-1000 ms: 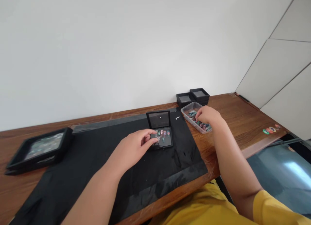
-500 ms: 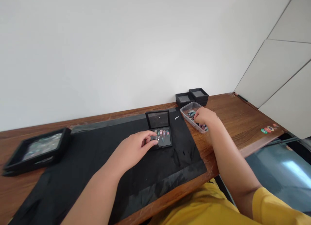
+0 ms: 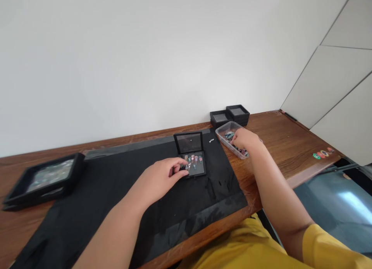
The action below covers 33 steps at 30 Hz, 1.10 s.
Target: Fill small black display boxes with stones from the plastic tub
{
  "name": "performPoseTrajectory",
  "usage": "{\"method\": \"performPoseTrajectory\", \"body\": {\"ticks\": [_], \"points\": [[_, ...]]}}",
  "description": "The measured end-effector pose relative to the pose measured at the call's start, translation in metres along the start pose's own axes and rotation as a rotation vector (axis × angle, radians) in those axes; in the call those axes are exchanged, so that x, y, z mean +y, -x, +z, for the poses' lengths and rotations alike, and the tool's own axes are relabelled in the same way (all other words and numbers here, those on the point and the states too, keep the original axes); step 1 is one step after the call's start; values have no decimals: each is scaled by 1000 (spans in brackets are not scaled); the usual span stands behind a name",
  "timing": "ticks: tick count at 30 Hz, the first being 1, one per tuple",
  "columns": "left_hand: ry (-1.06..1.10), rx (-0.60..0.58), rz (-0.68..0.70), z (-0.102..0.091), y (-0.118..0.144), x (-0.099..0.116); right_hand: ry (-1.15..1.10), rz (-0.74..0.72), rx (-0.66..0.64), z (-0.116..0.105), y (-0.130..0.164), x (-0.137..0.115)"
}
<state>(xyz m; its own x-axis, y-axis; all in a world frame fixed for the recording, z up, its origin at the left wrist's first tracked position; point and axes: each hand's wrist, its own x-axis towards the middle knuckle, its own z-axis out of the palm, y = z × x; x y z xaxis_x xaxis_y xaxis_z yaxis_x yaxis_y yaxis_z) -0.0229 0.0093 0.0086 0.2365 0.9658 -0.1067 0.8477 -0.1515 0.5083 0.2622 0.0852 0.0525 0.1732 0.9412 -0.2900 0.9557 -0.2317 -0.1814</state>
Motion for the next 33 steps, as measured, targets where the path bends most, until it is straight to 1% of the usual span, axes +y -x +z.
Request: {"method": "performPoseTrajectory", "body": {"ticks": [5,10,17,19,21,24,26,28,30,33], "points": [[-39,12,-17,1,0,-4,-20,2,24,1,-5,4],[-34,-4,-12,0,0,-4,-48,-12,28,3,-10,10],[-11,-10,-6,1,1,-3,-157,-119,59,-5,-4,11],[8,-13,-4,1,1,-3,-254,-178,85,-8,0,11],[35,2,7,2,1,-2,-378,-243,156,-10,4,12],[85,89,29,2,1,0,-544,-315,315,-10,8,11],[118,163,47,2,1,1,-670,-383,383,-8,10,7],[161,222,66,2,1,3,-800,-483,434,-5,12,1],[262,257,82,3,1,6,-900,-603,512,0,17,-8],[567,257,91,5,1,12,-1001,-795,586,11,30,-25]]}}
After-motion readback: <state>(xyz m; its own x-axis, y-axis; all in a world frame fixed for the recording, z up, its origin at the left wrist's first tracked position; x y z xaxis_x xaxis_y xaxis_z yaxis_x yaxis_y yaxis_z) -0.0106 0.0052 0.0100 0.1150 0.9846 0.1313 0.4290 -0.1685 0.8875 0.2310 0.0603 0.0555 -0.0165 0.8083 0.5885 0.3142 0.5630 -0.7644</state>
